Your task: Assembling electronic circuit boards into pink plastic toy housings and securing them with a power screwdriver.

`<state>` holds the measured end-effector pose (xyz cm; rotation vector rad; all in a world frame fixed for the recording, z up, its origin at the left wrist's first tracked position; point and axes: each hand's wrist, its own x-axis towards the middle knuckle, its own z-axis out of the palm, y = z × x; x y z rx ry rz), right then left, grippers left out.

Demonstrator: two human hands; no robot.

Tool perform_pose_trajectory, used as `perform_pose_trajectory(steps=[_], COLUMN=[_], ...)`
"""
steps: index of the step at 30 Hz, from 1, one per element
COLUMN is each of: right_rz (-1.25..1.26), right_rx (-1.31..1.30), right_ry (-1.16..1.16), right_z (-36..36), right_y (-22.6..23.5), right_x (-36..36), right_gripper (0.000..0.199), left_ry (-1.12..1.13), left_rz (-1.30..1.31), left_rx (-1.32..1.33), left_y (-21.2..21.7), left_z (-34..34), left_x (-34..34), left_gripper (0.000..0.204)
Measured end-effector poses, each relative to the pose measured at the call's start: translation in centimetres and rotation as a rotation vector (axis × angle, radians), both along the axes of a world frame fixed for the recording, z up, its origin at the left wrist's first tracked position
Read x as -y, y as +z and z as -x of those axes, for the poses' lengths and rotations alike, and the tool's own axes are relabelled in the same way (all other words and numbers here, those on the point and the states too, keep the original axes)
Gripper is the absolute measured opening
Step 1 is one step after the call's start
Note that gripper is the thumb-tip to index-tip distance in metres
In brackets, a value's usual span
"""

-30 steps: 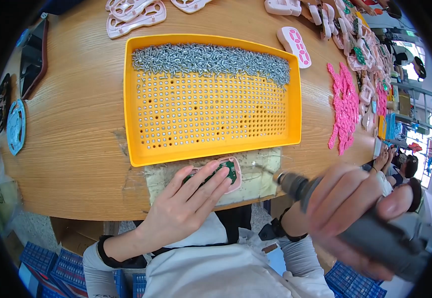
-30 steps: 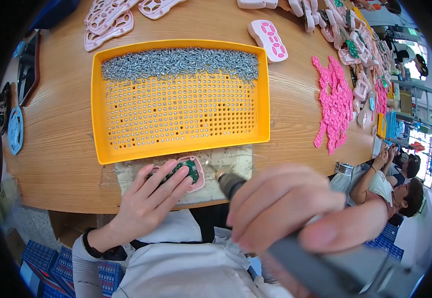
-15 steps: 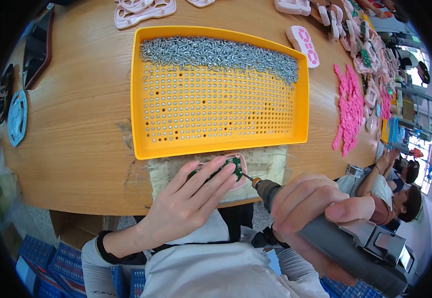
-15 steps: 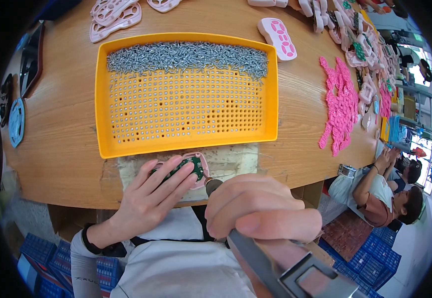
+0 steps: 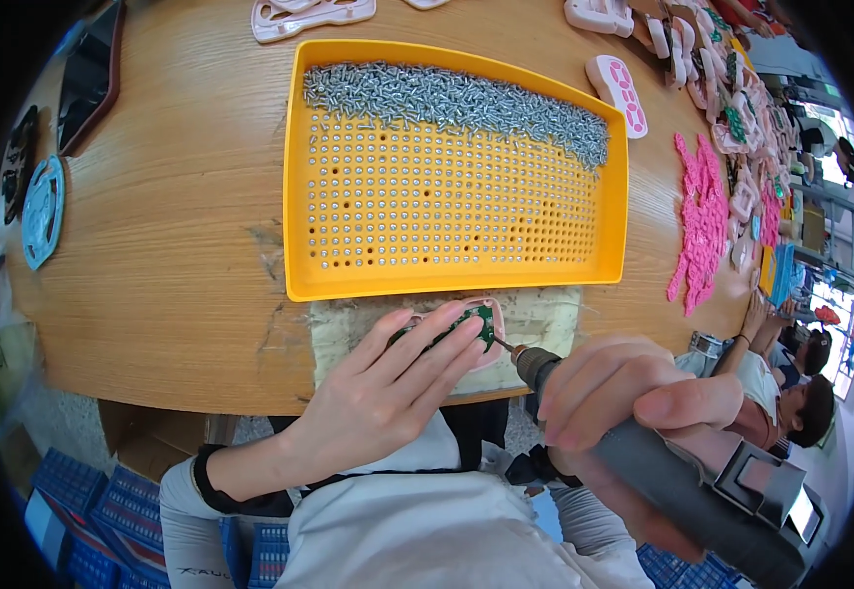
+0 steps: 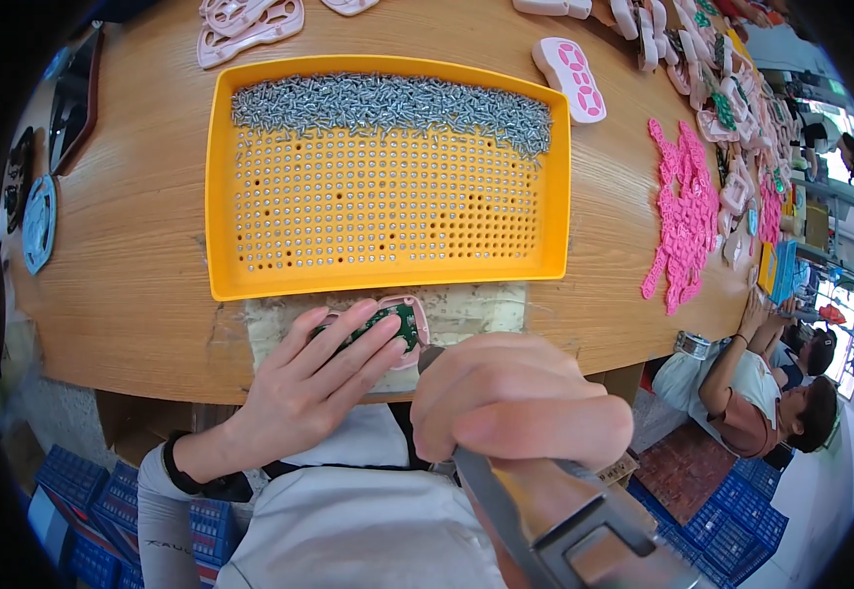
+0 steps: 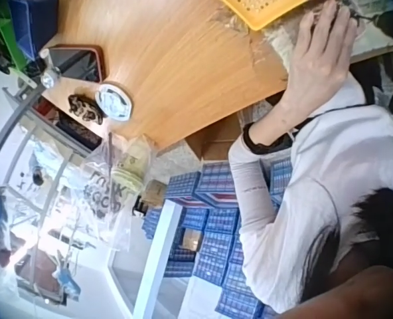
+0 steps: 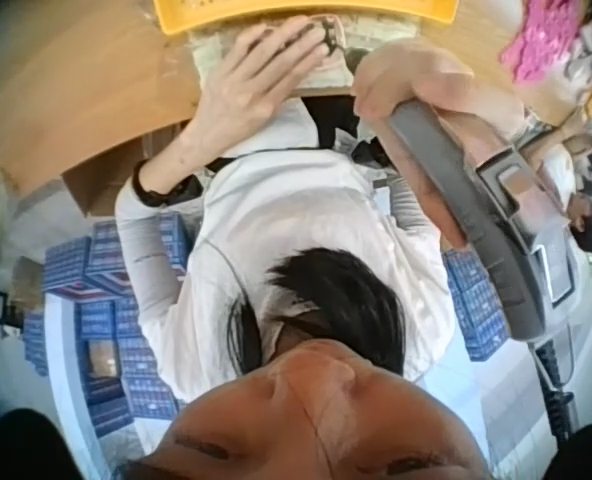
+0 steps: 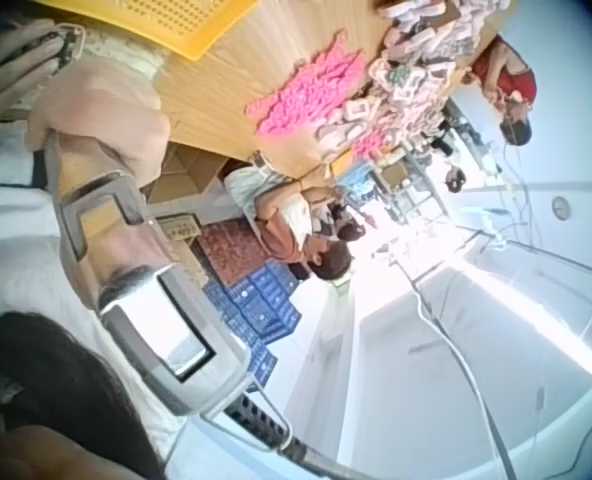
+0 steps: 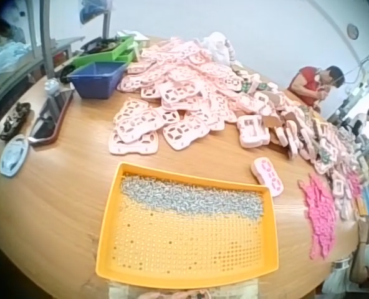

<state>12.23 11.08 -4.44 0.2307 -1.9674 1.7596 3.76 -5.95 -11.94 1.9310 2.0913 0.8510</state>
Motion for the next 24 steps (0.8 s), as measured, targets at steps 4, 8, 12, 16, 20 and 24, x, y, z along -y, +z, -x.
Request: perform_pose_trajectory(steps=[4,8,12,16,20,24], right_rz=[-0.020,-0.055,0.102,0.102,0.126,0.154], right_rx=[-0.001,0.026,0.043,0.126,0.121,0.115], right_ry=[0.079,0.065,0.058,-0.093,-0.176,-0.256], right_z=[0.3,0.1,-0.1,0.3,1.1,1.9], right_y=[-0.1,0.8,3.4,3.8,3.4,3.0], right_x=[-0.5,-0.9,-1.7,-0.9,-0.5,-0.2], right_gripper=[0.074,0.069,0.024,0.025,0.040,0.058], left_ry=[0.006,0.012,-0.013,0.019,0.012,0.014], left_rz=[-0.006,0.000,0.010,0.020,0.017,0.027], left_rx=[0.013,0.015,0.014,0.036,0.040,0.033], left_y=[-0.3,-0.2,0.0,-0.2,-0.1,-0.1], left_z=[0.0,0.0,0.0,-0.2,-0.1,0.0], left_x=[0.1,0.2,0.0,0.2,0.1,0.2], left_gripper=[0.041,0.041,0.042,0.040,0.040,0.040])
